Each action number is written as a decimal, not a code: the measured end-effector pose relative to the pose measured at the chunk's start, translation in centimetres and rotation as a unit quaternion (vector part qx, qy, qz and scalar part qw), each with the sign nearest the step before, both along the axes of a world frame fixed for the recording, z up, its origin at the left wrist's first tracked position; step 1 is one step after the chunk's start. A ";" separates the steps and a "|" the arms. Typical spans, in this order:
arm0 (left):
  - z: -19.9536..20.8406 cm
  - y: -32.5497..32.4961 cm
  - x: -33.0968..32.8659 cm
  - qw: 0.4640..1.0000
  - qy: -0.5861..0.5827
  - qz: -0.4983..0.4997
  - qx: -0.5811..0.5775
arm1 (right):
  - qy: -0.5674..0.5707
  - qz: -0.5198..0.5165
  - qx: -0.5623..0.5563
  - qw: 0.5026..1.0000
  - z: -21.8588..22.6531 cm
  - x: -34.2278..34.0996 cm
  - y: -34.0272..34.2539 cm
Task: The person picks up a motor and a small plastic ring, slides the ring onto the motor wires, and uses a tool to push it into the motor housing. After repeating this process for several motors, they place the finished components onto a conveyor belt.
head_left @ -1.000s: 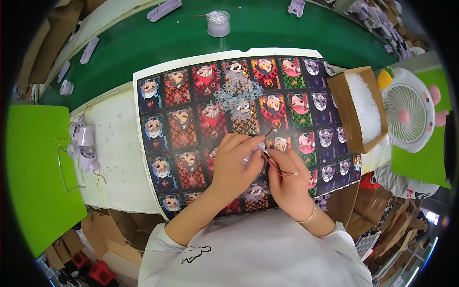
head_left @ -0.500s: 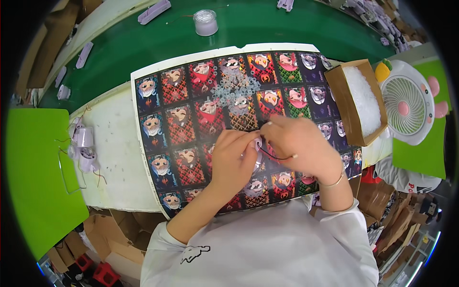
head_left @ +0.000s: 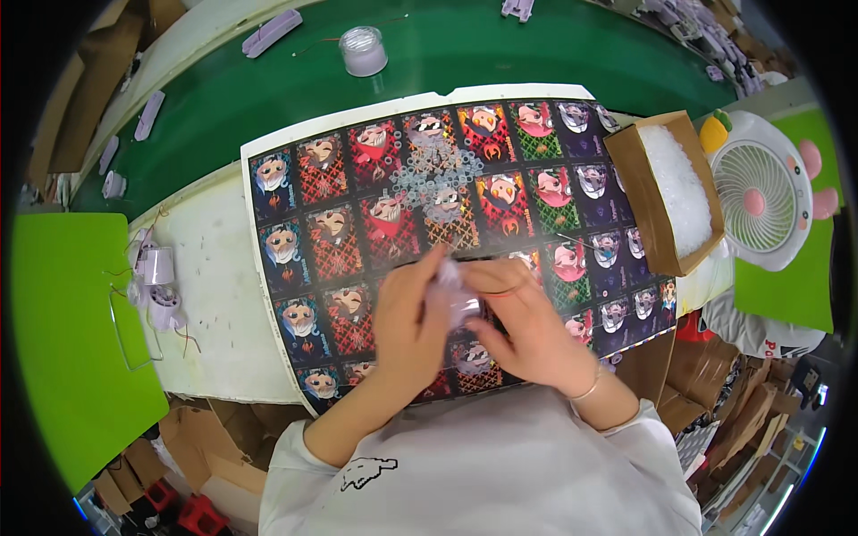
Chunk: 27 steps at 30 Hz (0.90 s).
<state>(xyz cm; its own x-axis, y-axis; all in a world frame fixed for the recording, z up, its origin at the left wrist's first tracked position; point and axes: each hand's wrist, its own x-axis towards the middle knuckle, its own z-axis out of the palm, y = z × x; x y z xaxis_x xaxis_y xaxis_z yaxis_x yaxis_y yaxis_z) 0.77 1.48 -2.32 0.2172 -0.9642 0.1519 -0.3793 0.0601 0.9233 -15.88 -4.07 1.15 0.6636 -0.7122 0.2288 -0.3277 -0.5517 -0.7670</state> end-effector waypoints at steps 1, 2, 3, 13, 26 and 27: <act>0.1 0.9 0.2 0.986 0.150 0.054 0.054 | -0.015 0.064 -0.006 0.998 -0.2 -0.4 -1.2; 0.5 1.5 0.9 0.983 0.154 0.036 0.098 | -0.029 0.127 -0.011 0.991 -0.4 -0.7 -2.5; 1.6 2.0 2.0 0.977 0.156 0.021 0.145 | -0.020 0.133 0.021 0.991 0.3 -0.3 -3.2; 5.0 1.8 2.3 0.982 -0.045 -0.126 -0.133 | 0.103 -0.047 -0.244 0.963 -4.0 1.4 -11.8; 5.4 -1.2 -0.4 0.949 -0.049 -0.209 -0.229 | 0.100 -0.067 -0.244 0.962 -3.4 0.9 -11.7; 5.4 -1.3 -0.3 0.956 -0.044 -0.190 -0.218 | 0.047 -0.079 -0.140 0.986 -1.2 0.7 -10.7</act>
